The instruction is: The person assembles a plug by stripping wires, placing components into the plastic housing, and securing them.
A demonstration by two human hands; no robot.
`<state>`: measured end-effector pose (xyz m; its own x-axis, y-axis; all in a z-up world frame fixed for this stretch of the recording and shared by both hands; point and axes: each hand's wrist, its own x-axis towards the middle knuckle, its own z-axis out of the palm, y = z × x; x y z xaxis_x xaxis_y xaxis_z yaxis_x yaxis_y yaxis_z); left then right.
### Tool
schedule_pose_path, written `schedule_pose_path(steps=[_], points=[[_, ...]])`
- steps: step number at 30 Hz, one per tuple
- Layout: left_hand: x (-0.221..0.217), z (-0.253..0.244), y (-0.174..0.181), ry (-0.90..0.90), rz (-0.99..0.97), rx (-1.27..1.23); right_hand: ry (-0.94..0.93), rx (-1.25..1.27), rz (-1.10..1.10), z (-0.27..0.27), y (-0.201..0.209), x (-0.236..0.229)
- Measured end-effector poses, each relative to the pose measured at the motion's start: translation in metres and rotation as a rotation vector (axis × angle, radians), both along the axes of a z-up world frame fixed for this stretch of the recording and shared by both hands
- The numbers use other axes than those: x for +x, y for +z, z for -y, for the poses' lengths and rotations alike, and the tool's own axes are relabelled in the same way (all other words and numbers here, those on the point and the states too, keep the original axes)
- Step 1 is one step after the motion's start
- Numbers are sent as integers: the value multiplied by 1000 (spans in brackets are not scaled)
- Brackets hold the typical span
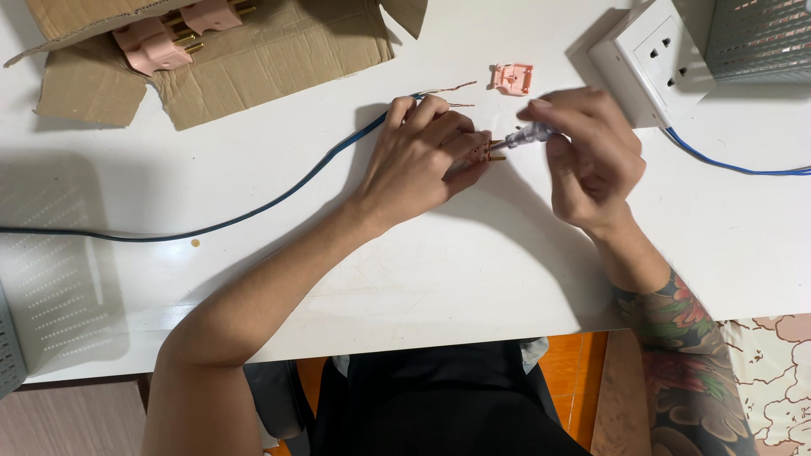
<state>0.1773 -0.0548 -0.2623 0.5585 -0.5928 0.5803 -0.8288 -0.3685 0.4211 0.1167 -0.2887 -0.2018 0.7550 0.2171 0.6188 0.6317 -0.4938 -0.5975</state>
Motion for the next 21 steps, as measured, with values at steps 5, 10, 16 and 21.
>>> schedule_pose_path(steps=[5, 10, 16, 21], points=[[0, 1, 1, 3, -11, -22, 30, -13, -119, 7, 12, -1], [-1, -1, 0, -10, -55, -14, 74, -140, -231, 7, 38, -4], [-1, 0, 0, -15, -67, -16, 145, -182, -257, 10, 54, -3], [-1, 0, -3, -12, -57, 6, 159, -150, -273, 6, 63, -2]])
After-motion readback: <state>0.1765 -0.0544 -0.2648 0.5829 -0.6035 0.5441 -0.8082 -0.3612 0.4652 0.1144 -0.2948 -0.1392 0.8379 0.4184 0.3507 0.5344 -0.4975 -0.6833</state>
